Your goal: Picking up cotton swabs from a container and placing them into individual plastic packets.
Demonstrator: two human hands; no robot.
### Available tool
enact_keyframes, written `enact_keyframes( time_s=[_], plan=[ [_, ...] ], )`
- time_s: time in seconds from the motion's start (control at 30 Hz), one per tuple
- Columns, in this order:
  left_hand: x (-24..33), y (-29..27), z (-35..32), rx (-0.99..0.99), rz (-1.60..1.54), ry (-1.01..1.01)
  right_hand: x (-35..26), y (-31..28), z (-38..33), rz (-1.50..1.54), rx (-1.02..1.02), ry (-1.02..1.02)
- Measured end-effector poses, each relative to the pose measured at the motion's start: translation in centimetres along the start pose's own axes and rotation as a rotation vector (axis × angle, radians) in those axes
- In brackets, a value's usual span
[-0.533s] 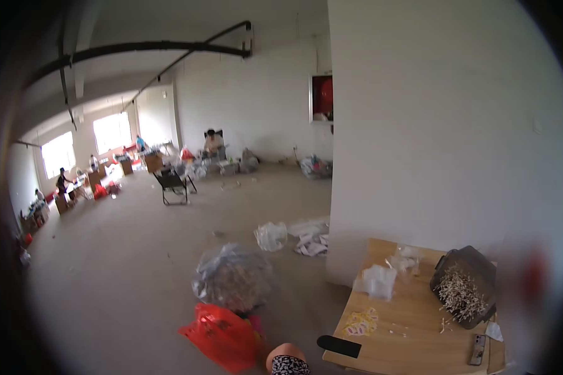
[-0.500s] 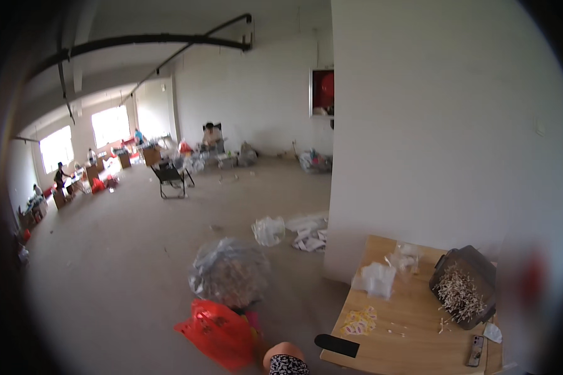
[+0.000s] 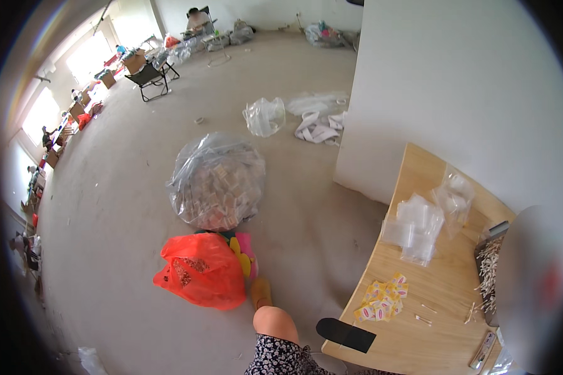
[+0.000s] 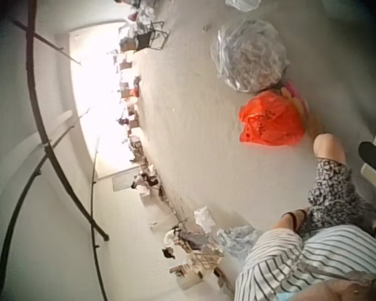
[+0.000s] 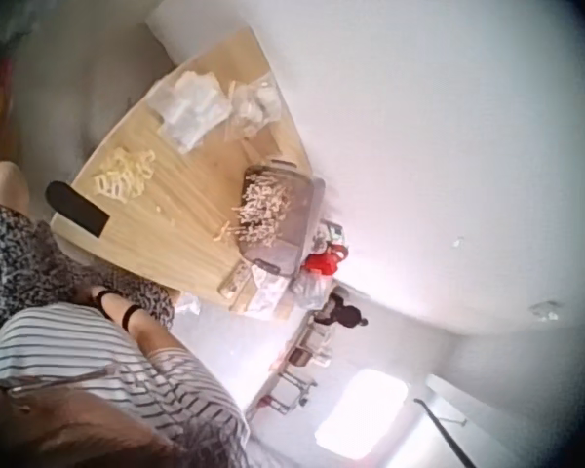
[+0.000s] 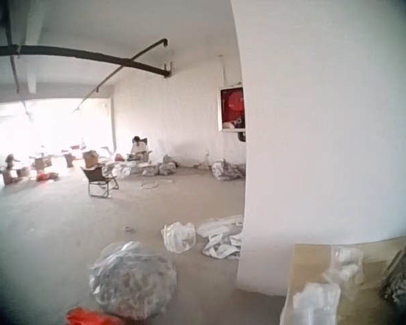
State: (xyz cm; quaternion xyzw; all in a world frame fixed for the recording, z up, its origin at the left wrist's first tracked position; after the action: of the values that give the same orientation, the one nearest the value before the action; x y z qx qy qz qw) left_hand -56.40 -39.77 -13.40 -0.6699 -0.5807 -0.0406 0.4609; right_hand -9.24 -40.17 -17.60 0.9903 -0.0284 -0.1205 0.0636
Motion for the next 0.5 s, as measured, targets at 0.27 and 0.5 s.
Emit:
enact_keyframes(
  time_s=[0.27,0.5],
  plan=[
    [2.7,-6.8,4.2,0.031,0.168,-0.028,-8.7,-7.7,-5.3,0.056,-0.063,-0.163],
    [7.3,-12.1,12.8,-0.013,0.339,0.064,-16.6,-12.3,-7.7,0.209,-0.024,-0.296]
  ],
)
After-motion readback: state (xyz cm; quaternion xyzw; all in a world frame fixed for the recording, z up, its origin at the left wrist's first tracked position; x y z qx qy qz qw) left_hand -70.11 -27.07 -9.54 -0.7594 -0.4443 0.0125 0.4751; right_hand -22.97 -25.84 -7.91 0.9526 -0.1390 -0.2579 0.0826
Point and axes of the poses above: each hand's wrist, its own z-axis towards the middle knuckle, its own y-axis out of the palm, x = y × z, the point moved 2 cm from there along z, towards the middle knuckle, and after that the axes turned 9 degrees about y, right-handed, at the moved point
